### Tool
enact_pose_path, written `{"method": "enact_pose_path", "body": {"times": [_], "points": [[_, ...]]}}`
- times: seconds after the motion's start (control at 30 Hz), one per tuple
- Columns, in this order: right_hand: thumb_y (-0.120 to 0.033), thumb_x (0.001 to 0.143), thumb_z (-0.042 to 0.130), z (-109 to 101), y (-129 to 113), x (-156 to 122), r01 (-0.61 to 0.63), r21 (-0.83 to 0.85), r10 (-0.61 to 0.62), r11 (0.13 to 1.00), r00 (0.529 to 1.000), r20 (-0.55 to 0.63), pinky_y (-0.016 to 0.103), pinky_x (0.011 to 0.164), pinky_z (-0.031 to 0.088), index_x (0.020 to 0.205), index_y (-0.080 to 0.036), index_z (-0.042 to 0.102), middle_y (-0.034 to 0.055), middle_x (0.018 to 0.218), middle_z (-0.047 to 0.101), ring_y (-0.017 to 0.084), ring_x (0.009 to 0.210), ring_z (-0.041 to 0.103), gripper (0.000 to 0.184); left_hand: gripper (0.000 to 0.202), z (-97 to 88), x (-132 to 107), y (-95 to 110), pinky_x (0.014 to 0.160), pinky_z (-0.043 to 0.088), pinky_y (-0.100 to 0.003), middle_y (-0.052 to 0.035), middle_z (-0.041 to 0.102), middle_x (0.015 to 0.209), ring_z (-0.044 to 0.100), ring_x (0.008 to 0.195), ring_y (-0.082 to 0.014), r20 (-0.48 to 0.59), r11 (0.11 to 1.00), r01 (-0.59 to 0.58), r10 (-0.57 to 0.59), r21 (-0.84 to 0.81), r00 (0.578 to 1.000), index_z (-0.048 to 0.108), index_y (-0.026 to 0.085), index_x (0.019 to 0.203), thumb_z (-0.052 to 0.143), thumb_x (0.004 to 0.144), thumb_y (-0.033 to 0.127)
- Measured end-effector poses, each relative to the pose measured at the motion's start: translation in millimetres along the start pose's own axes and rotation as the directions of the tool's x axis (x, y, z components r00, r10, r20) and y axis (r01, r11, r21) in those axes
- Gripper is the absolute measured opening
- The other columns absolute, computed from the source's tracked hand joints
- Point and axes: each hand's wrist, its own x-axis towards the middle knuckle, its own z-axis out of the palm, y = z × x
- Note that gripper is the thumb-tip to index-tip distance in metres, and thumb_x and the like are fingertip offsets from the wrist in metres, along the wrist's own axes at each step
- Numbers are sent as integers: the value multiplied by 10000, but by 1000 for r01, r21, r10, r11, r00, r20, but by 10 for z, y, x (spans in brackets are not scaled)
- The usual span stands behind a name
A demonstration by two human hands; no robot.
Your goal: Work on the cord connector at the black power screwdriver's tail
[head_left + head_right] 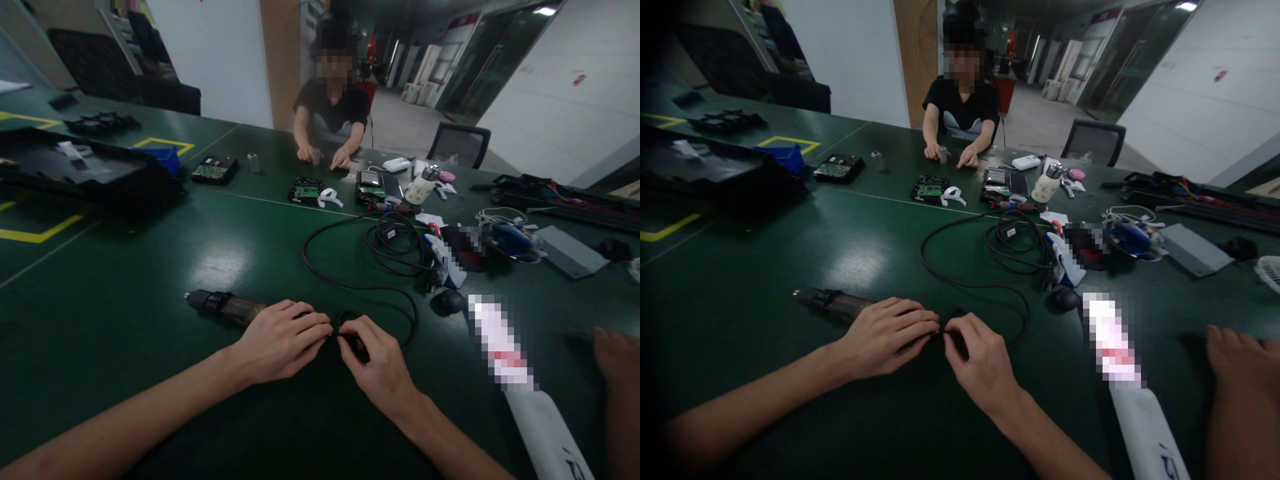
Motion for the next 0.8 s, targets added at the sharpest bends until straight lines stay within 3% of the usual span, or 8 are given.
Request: {"method": "enact_pose_path", "body": {"times": [0.2, 0.37, 0.53, 0.7, 0.8], "points": [[-190, 1005, 589, -6, 0, -7, 2, -5, -2, 1000, 1000, 6, 316, 735, 557, 1080, -233, 628, 54, 999, 663, 206, 890, 659, 95, 223, 2, 14, 12, 821, 478, -344, -32, 731, 1147, 675, 1008, -195, -17, 997, 78, -78, 22, 997, 641, 210, 1164, 532, 1047, 366], [-197, 1009, 587, -4, -4, -8, 3, -5, -3, 1000, 1000, 7, 326, 755, 562, 1069, -236, 625, 58, 1013, 665, 211, 915, 662, 81, 233, -37, 21, 19, 835, 482, -339, -11, 714, 1234, 664, 1065, -194, 7, 1000, 26, -26, -12, 1000, 642, 250, 1219, 518, 1044, 342], [-194, 1004, 587, -12, -4, -2, 12, -9, -11, 1000, 1000, 8, 318, 737, 561, 1075, -234, 624, 53, 996, 666, 201, 870, 662, 90, 222, 6, 16, 18, 813, 478, -331, -35, 728, 1138, 678, 992, -185, -26, 995, 97, -96, 17, 995, 652, 214, 1145, 528, 1046, 370], [-201, 1007, 583, -10, -2, -4, 4, -15, -4, 1000, 1000, 5, 322, 746, 558, 1064, -232, 625, 54, 995, 665, 206, 885, 662, 77, 233, -11, 12, 11, 842, 478, -341, -11, 708, 1237, 663, 1061, -192, 17, 999, 34, -33, -15, 999, 638, 249, 1215, 539, 1034, 357], [-196, 1005, 585, -3, 0, -5, 4, -19, -4, 1000, 1000, 6, 322, 745, 558, 1071, -233, 627, 52, 994, 668, 203, 879, 664, 87, 193, -15, 16, 14, 827, 476, -325, -17, 725, 1176, 672, 1019, -181, -16, 998, 67, -67, 1, 998, 656, 233, 1143, 524, 1048, 335]]}}
